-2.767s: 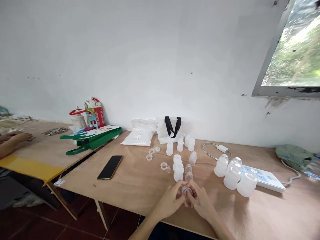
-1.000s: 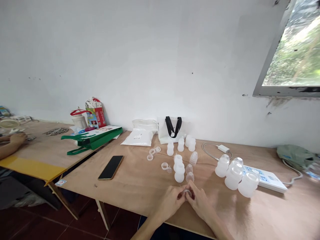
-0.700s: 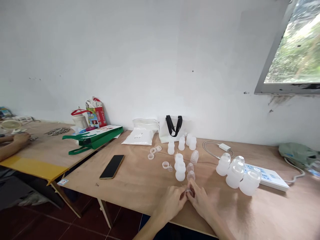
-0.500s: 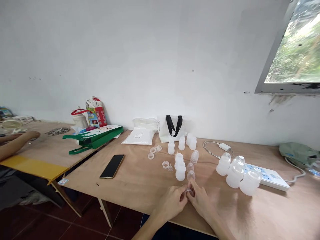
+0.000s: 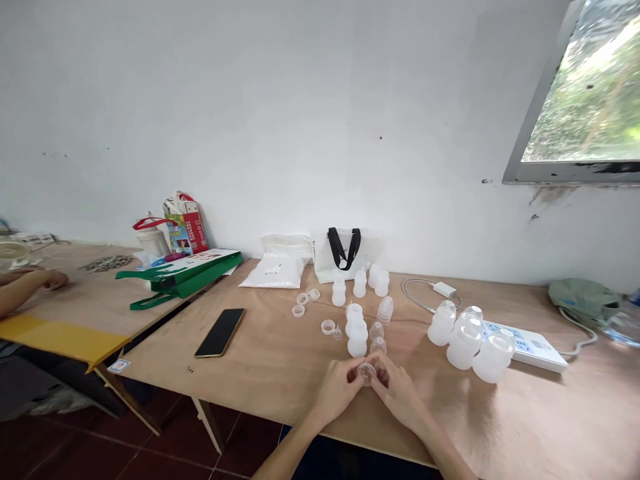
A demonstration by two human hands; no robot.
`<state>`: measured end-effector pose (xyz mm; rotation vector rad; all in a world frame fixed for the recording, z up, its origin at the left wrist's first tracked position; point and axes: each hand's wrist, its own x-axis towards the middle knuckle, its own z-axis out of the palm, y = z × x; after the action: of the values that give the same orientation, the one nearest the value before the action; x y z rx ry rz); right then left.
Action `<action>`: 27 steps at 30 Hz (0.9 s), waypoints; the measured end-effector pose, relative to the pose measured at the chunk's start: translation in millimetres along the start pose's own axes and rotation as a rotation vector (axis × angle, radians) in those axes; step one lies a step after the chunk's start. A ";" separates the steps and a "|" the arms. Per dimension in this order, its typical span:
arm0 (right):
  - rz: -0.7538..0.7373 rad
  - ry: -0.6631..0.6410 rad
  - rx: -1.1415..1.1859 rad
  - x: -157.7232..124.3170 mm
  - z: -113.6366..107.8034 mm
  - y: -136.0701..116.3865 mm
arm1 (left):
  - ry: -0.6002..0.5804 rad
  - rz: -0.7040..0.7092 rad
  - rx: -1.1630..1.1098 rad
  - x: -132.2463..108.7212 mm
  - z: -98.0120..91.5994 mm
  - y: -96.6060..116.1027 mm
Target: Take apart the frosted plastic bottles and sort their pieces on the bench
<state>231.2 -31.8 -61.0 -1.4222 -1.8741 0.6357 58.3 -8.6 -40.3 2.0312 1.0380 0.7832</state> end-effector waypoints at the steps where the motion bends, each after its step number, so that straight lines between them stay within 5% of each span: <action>1: -0.004 0.007 -0.002 0.1 0.6 0.8 | 0.009 0.004 -0.010 0.4 1.6 -1.8; 10: -0.030 0.048 -0.014 0.6 5.4 8.8 | 0.002 0.024 0.034 -0.2 9.3 -9.5; 22: -0.077 0.074 -0.116 -1.4 3.1 5.9 | 0.164 -0.091 0.119 -0.3 15.5 -20.7; 27: -0.143 0.098 -0.153 -2.0 3.9 8.6 | 0.092 -0.046 0.217 -0.5 12.8 -19.9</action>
<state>233.9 -31.2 -70.3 -1.3733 -1.9593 0.3530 59.6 -4.6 -63.6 2.1600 1.2650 0.7750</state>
